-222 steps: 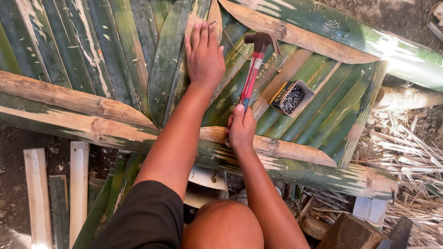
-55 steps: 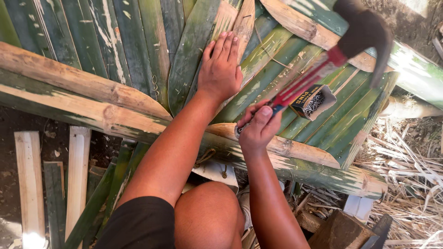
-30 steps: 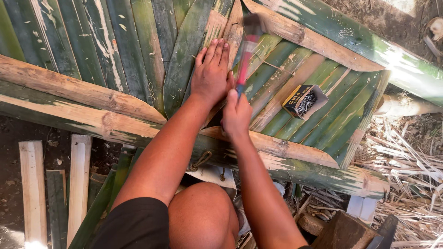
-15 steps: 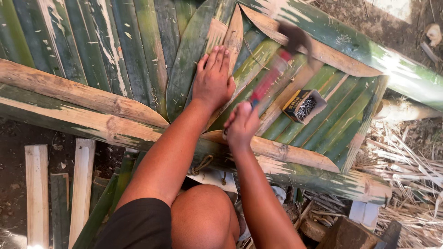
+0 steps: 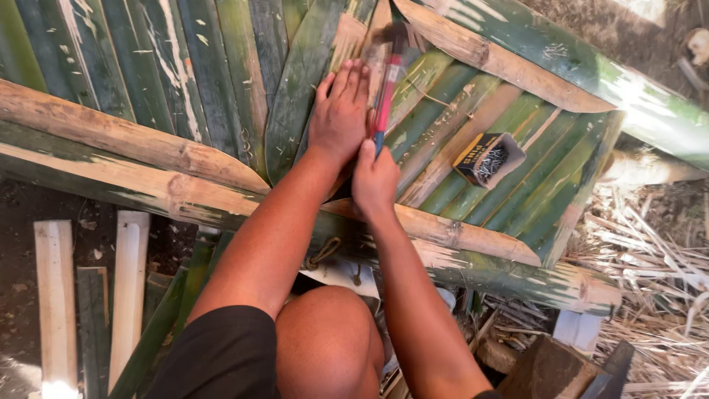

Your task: The person is assembling a bamboo structure by hammering nails into bamboo strips and sawing a wooden plank to size. They use a hammer to secure the strips and a hand saw to cut the wood, working on the ground.

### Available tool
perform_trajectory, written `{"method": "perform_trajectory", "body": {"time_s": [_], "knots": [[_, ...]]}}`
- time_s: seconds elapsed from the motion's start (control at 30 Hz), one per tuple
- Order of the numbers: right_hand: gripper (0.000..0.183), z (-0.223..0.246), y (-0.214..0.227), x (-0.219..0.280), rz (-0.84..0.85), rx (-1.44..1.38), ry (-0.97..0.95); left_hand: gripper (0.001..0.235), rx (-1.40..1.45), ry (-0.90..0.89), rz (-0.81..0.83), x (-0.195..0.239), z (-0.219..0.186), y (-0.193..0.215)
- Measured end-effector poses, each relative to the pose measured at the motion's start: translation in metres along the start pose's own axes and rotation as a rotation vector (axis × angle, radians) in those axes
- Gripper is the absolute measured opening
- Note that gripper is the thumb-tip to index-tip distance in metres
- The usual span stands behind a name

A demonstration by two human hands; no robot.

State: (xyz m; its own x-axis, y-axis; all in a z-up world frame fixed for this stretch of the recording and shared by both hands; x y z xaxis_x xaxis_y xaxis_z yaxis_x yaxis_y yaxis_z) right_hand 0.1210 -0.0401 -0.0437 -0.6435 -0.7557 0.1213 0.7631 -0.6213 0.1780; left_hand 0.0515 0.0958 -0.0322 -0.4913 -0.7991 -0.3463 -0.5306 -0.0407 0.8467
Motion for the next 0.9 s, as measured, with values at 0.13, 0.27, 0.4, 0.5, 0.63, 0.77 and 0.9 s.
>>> {"method": "perform_trajectory", "body": {"time_s": [0.13,0.27,0.4,0.5,0.63,0.77,0.9], "knots": [[0.034,0.009,0.002,-0.004,-0.01,-0.134,-0.027,0.072,0.027,0.021,0.011,-0.007,0.002,0.0],[0.068,0.032,0.002,0.0,-0.047,-0.238,0.18,0.069,0.008,0.012,-0.004,-0.004,0.005,0.001],[0.038,0.01,-0.005,-0.007,0.072,0.016,-0.181,0.071,0.005,0.01,-0.007,-0.002,-0.002,0.002],[0.028,0.03,-0.002,-0.015,-0.007,-0.262,0.032,0.071,0.025,0.022,-0.021,-0.009,0.003,0.0],[0.033,0.018,-0.006,-0.006,0.09,0.085,-0.149,0.067,-0.045,-0.015,-0.053,0.005,-0.002,0.002],[0.03,0.044,-0.004,-0.015,0.051,-0.014,0.063,0.072,0.044,0.02,-0.024,-0.009,0.002,0.0],[0.037,0.029,-0.003,-0.008,0.031,0.07,0.067,0.067,-0.02,-0.001,-0.04,0.0,0.002,0.004]]}}
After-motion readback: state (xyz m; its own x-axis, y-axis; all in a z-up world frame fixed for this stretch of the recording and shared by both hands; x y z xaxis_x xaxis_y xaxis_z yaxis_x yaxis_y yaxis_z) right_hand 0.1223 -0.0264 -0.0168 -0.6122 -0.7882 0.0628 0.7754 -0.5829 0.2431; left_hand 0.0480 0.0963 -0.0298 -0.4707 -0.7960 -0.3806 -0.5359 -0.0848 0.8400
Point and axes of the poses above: each hand's wrist, its own x-axis away from the middle knuckle, its own y-axis out of the back of the hand, z = x × y, the point moved 8 cm from there along -x, towards the middle knuckle, and after that the axes turned 3 degrees about -z, right-handed, at the moved point
